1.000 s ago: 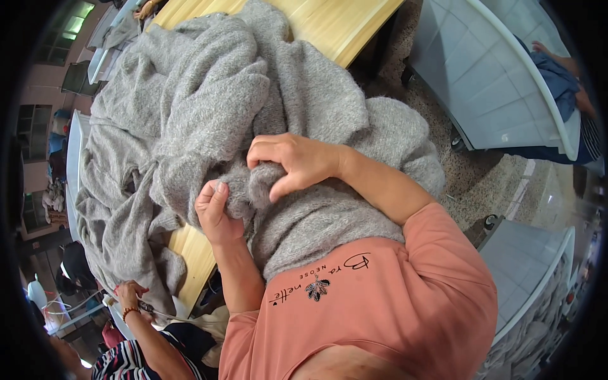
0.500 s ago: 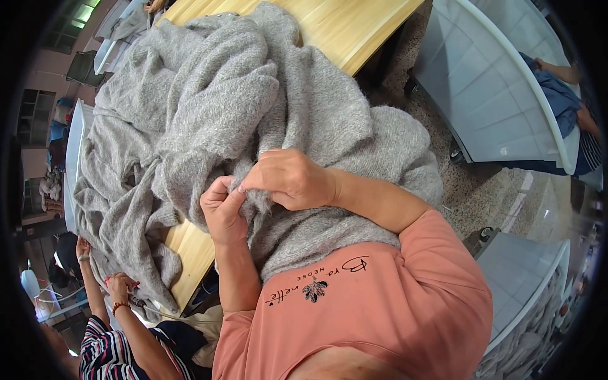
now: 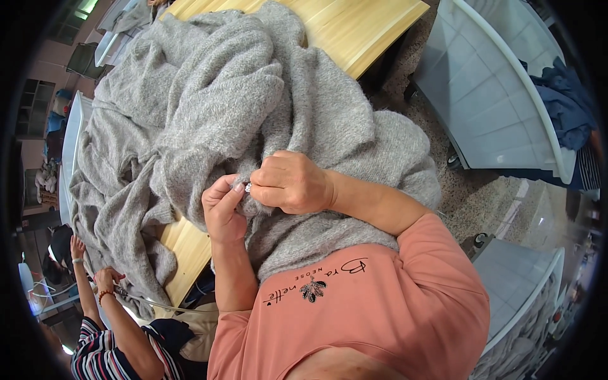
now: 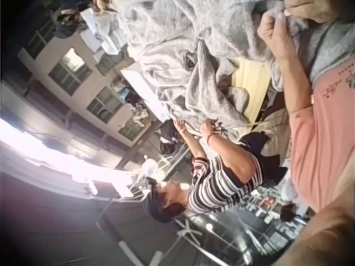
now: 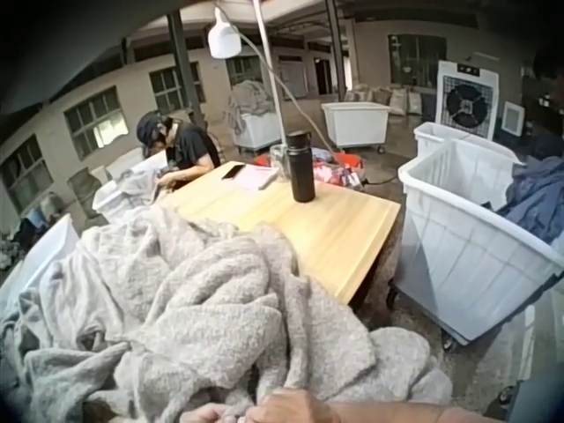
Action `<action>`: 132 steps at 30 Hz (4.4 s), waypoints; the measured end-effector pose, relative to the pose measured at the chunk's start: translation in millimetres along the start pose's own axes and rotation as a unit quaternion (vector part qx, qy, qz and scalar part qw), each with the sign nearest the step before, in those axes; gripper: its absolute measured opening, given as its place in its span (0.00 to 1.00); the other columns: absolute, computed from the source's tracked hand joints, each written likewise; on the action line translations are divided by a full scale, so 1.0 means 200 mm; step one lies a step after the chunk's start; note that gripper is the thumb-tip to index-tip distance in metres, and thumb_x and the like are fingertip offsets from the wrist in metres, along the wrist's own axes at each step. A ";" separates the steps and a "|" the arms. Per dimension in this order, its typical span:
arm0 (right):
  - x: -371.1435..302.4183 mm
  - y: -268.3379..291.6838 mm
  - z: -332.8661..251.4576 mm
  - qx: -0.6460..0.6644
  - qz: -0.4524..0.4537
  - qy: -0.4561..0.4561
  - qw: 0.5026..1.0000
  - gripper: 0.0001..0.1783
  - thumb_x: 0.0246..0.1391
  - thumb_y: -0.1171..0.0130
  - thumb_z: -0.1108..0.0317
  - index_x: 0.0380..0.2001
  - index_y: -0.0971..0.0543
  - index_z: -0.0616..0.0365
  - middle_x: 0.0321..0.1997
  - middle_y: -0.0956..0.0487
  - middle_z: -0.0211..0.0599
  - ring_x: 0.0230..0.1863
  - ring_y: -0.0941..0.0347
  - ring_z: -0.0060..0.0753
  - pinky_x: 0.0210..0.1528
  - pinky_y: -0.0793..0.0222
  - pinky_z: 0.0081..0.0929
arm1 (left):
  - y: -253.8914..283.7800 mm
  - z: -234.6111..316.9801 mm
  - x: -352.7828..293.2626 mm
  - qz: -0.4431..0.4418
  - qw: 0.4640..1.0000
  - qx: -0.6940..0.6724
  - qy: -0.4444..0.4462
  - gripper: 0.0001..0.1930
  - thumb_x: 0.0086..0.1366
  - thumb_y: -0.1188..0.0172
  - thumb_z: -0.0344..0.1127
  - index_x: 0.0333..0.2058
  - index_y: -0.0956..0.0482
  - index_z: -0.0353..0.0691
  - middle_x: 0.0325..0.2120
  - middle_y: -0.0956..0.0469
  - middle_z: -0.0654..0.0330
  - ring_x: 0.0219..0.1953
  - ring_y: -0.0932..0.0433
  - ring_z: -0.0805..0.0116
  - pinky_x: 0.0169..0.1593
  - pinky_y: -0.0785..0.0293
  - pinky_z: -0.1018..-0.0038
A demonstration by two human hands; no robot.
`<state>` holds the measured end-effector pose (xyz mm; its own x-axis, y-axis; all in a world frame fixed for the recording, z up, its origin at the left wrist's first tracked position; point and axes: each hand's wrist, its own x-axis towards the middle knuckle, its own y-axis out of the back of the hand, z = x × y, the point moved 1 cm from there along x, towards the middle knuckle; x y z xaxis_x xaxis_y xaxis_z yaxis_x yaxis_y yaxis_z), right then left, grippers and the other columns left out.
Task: Inspecting grey knitted sweaters and removing lint or loose threads by hand and with snips.
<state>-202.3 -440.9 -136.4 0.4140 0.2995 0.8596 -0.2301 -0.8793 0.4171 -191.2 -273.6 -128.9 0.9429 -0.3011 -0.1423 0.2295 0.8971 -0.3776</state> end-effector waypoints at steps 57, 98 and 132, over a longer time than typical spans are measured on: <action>-0.04 -0.08 0.00 0.037 0.028 -0.179 0.983 0.12 0.25 0.44 0.76 0.22 0.29 0.61 0.14 0.34 0.37 0.14 0.35 0.39 0.16 0.40 0.30 | -0.09 -0.08 -0.07 0.100 0.728 0.485 -0.474 0.09 0.50 0.46 0.15 0.30 0.26 0.35 0.25 0.23 0.51 0.26 0.23 0.59 0.30 0.26 0.72; 0.01 0.03 0.10 -0.087 0.012 -0.314 0.945 0.17 0.32 0.50 0.83 0.32 0.25 0.61 0.31 0.25 0.45 0.31 0.26 0.43 0.32 0.30 0.29 | 0.05 0.05 -0.04 0.112 0.953 0.243 -0.140 0.01 0.55 0.41 0.23 0.27 0.23 0.32 0.17 0.32 0.73 0.20 0.39 0.87 0.22 0.44 0.87; 0.01 -0.02 0.02 0.273 -0.075 -0.327 0.902 0.03 0.47 0.45 0.76 0.25 0.27 0.65 0.26 0.28 0.32 0.26 0.34 0.20 0.27 0.39 0.19 | -0.02 0.00 -0.06 0.022 0.965 0.249 -0.076 0.02 0.52 0.40 0.22 0.27 0.23 0.31 0.17 0.30 0.70 0.19 0.37 0.85 0.22 0.43 0.86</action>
<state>-197.6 -437.9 -138.4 0.8764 0.3041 0.3734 0.2651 -0.9520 0.1531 -203.2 -273.1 -125.7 0.9702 -0.2424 0.0029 0.2404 0.9635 0.1178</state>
